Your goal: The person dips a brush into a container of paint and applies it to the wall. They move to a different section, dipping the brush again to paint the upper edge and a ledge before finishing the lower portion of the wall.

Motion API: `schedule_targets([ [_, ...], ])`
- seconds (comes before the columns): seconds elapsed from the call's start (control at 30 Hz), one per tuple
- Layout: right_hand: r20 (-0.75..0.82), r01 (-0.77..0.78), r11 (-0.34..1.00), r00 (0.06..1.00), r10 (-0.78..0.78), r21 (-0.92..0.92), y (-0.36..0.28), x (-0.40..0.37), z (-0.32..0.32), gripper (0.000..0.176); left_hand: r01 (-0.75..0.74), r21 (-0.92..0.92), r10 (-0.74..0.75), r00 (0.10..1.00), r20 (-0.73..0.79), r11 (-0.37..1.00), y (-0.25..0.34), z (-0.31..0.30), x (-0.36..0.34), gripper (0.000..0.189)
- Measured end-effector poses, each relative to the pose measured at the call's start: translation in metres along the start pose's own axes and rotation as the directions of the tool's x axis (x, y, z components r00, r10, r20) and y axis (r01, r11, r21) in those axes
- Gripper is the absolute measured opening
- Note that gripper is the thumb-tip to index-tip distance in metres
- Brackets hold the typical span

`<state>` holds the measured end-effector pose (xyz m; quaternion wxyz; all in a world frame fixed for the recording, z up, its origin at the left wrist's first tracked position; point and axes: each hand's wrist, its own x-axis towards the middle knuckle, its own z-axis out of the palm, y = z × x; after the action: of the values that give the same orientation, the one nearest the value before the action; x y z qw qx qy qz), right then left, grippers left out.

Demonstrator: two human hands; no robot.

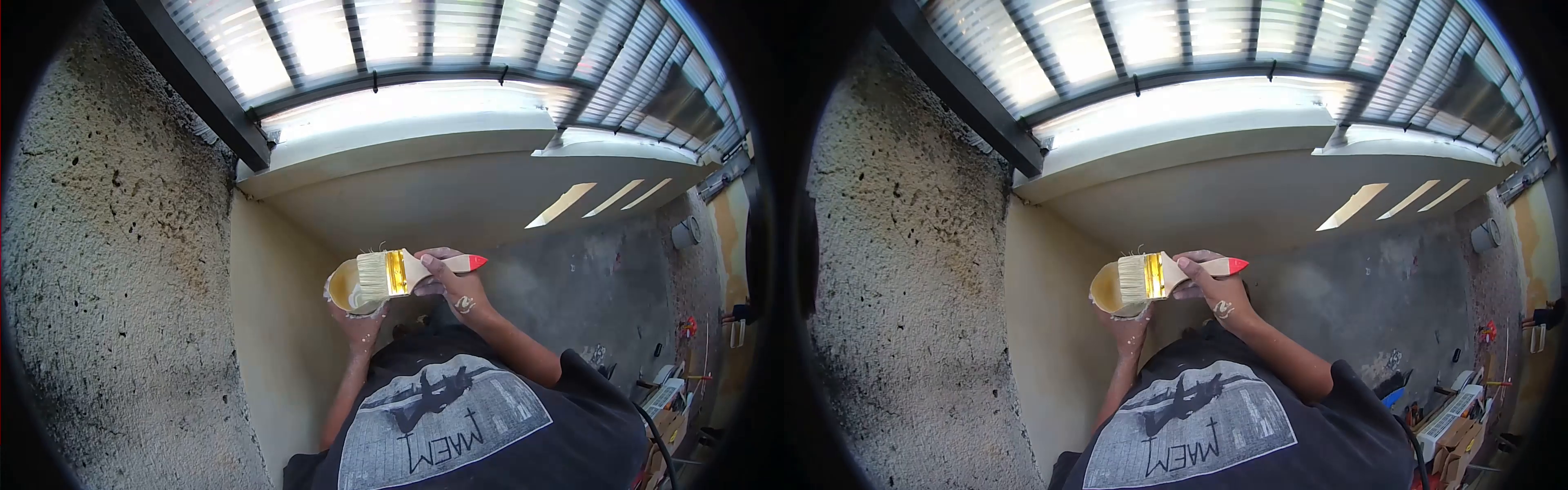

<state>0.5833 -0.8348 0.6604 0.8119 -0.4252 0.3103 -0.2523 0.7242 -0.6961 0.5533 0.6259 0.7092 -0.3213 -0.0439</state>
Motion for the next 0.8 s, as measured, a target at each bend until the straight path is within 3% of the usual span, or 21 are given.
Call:
schedule_targets([
  [0.1,-0.062,0.076,0.992,0.996,-0.070,0.100,0.004,0.010,-0.008,0.031,0.032,0.005,-0.032,0.999,-0.044,0.999,0.009,0.002,0.003,0.096],
  [0.17,-0.172,0.244,0.936,0.964,-0.205,0.252,0.006,0.024,-0.015,0.032,0.013,0.023,-0.011,0.999,-0.048,1.000,-0.002,0.001,0.001,0.097],
  [0.2,-0.171,0.249,0.934,0.963,-0.210,0.257,0.008,0.034,-0.016,0.032,0.001,0.040,0.002,0.998,-0.057,0.999,-0.006,0.000,0.000,0.097],
  [0.27,-0.358,0.542,0.836,0.765,-0.535,-0.091,0.017,0.062,-0.021,0.028,0.005,0.042,-0.003,0.999,-0.050,0.999,-0.001,0.000,-0.001,0.097],
  [0.3,-0.330,0.635,0.710,0.629,-0.704,-0.304,0.028,0.081,-0.027,0.020,0.018,0.045,-0.016,0.999,-0.041,0.999,0.001,-0.001,-0.001,0.096],
  [0.33,-0.335,0.641,0.708,0.624,-0.705,-0.296,0.031,0.095,-0.027,0.020,0.007,0.050,-0.006,0.999,-0.037,0.999,-0.001,-0.002,-0.002,0.096],
  [0.4,-0.080,0.739,0.340,0.364,-0.928,-0.581,0.033,0.119,-0.024,0.013,-0.011,0.043,0.009,0.999,0.032,0.999,-0.006,-0.003,-0.001,0.103],
  [0.47,-0.048,0.767,0.330,0.365,-0.930,-0.551,0.029,0.131,-0.023,0.013,-0.003,0.021,0.002,0.998,0.068,1.000,-0.001,-0.003,0.001,0.104],
  [0.53,0.220,0.817,-0.036,0.112,-0.969,-0.575,0.019,0.143,-0.027,0.013,0.018,0.005,-0.018,0.995,0.102,1.000,-0.002,-0.002,0.001,0.106],
  [0.57,0.211,0.817,-0.029,0.114,-0.971,-0.575,0.014,0.145,-0.033,0.013,0.053,0.010,-0.054,0.992,0.112,0.999,-0.009,-0.002,0.000,0.106],
  [0.63,-0.026,0.757,0.172,0.201,-0.979,-0.630,0.002,0.141,-0.057,0.012,0.095,0.023,-0.097,0.988,0.118,0.995,-0.015,-0.002,-0.001,0.107],
  [0.67,-0.089,0.722,0.198,0.186,-0.978,-0.663,-0.005,0.136,-0.072,0.012,0.087,0.025,-0.090,0.989,0.120,0.996,-0.016,-0.001,0.000,0.106],
  [0.7,-0.149,0.686,0.224,0.167,-0.975,-0.693,-0.014,0.131,-0.090,0.012,0.079,0.025,-0.081,0.989,0.122,0.997,-0.016,0.000,0.001,0.106],
  [0.8,-0.312,0.513,0.263,-0.009,-0.950,-0.817,-0.037,0.119,-0.143,0.011,0.113,0.012,-0.113,0.985,0.133,0.994,-0.013,0.002,0.004,0.105],
])
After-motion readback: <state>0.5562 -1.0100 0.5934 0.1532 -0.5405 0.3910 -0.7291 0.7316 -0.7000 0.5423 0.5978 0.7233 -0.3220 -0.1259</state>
